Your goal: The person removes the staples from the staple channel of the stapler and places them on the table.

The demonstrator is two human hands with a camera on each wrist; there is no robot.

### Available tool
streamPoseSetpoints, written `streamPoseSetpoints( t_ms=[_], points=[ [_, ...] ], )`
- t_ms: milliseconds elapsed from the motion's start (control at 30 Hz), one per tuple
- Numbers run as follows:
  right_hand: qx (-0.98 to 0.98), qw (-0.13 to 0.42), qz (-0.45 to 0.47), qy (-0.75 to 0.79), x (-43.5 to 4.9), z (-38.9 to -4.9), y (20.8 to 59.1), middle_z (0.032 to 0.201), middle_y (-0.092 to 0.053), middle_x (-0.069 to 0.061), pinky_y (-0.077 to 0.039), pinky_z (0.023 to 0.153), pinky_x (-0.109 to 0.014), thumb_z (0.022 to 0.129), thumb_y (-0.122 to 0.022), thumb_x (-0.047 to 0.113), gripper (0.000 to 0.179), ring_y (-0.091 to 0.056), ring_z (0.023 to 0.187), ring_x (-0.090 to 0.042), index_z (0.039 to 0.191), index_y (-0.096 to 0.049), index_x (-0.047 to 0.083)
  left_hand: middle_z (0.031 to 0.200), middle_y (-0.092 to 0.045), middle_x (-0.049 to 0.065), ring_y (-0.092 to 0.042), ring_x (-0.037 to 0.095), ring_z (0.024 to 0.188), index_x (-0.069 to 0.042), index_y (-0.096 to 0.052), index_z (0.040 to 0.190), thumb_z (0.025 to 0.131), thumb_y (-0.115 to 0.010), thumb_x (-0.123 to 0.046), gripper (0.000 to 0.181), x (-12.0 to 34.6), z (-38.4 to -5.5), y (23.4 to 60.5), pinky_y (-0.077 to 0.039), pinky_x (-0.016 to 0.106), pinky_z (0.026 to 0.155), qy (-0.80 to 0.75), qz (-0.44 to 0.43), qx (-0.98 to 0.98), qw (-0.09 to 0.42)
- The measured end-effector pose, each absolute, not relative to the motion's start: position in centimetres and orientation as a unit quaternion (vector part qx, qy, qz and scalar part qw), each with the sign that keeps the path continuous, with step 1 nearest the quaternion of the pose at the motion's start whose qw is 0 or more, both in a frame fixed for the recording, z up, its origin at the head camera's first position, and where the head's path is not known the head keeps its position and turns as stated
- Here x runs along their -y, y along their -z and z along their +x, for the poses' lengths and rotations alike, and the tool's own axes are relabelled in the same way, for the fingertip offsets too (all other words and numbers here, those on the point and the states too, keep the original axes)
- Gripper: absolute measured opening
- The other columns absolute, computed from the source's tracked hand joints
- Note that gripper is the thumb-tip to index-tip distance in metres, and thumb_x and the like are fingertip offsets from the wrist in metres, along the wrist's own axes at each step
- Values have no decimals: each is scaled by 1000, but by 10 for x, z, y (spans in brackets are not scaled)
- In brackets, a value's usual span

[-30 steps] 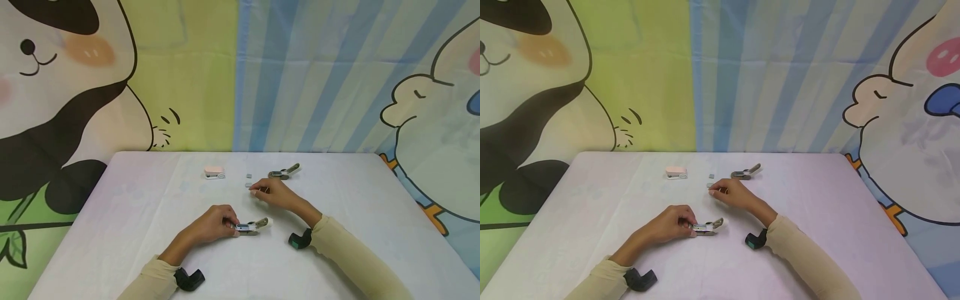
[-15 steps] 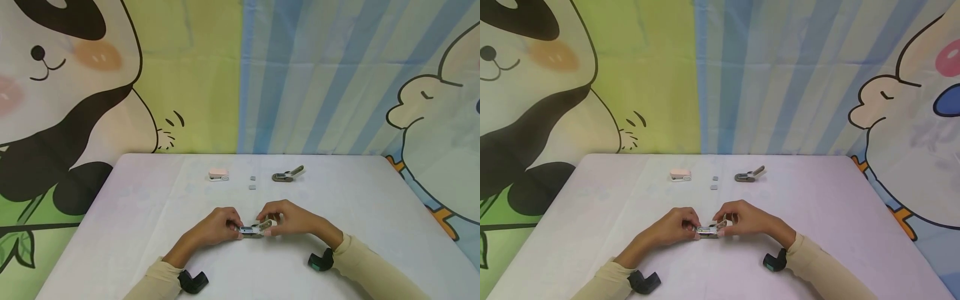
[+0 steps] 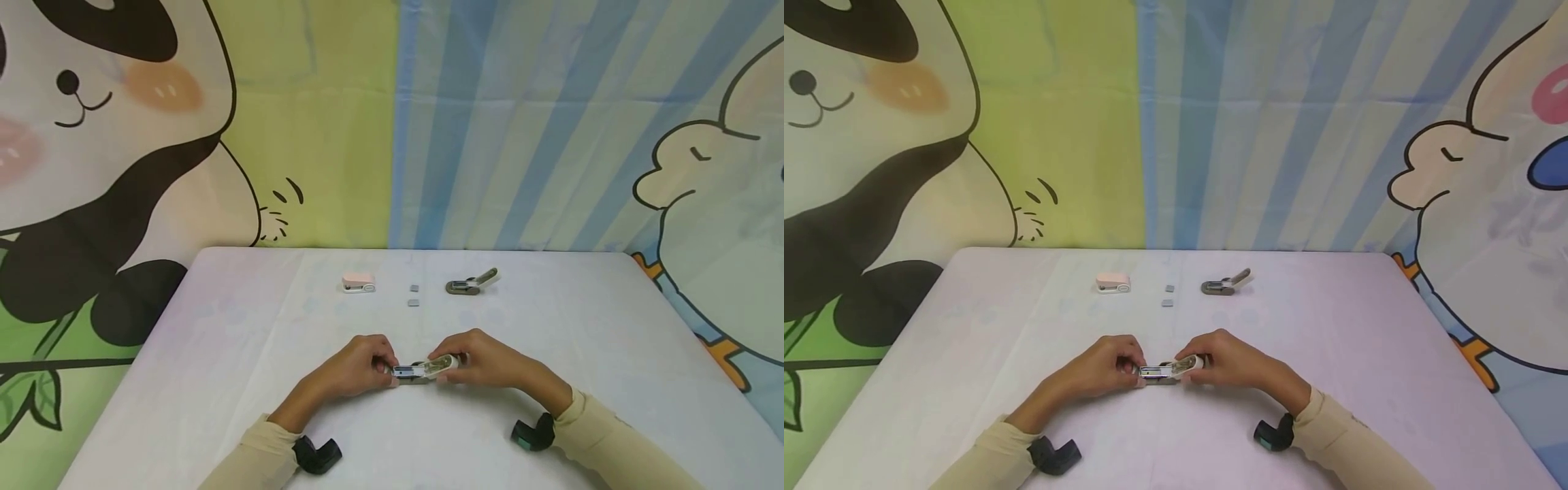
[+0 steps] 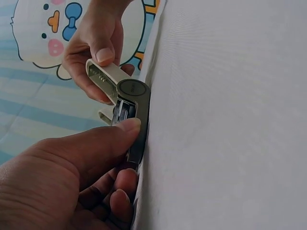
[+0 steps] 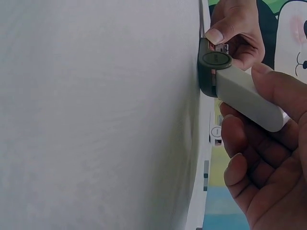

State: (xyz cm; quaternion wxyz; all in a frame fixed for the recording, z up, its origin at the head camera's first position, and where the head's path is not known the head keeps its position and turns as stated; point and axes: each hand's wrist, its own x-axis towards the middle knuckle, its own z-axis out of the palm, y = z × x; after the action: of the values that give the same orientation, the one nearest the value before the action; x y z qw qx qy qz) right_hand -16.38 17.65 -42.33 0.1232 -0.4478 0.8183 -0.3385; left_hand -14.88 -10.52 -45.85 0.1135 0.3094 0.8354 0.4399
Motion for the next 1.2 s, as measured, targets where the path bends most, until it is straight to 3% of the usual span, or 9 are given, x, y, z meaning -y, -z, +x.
streamPoseSetpoints(
  t_ms=[567, 867, 1000, 1200],
  points=[
    [-853, 94, -390, 335, -195, -172, 421, 91, -64, 14, -46, 58, -24, 90, -72, 23, 28, -51, 68, -4, 115, -70, 11, 80, -58, -4, -53, 7, 70, -10, -73, 90, 81, -77, -9, 10, 85, -167, 453, -46, 23, 62, -426, 333, -837, 84],
    [-866, 63, -366, 335, -211, -181, 413, 79, -57, 12, -42, 52, -24, 87, -73, 10, 27, -48, 65, -6, 114, -70, 10, 83, -60, -2, -55, 7, 71, -6, -74, 92, 83, -76, -9, 10, 64, -188, 443, -48, 22, 63, -409, 350, -839, 74],
    [-877, 79, -325, 345, -225, -190, 408, 82, -59, 8, -38, 49, -24, 88, -70, 6, 29, -47, 63, -8, 117, -69, 8, 83, -60, -2, -55, 6, 71, -5, -74, 94, 83, -76, -9, 12, 51, -201, 439, -48, 22, 63, -411, 355, -837, 67],
    [-877, 116, -243, 397, -248, -205, 410, 62, -45, 2, -31, 46, -24, 90, -67, 8, 28, -35, 51, -8, 118, -69, 6, 88, -62, -2, -56, 5, 73, -5, -74, 101, 87, -73, -12, 15, 26, -214, 443, -47, 20, 66, -403, 349, -844, 61]
  ],
)
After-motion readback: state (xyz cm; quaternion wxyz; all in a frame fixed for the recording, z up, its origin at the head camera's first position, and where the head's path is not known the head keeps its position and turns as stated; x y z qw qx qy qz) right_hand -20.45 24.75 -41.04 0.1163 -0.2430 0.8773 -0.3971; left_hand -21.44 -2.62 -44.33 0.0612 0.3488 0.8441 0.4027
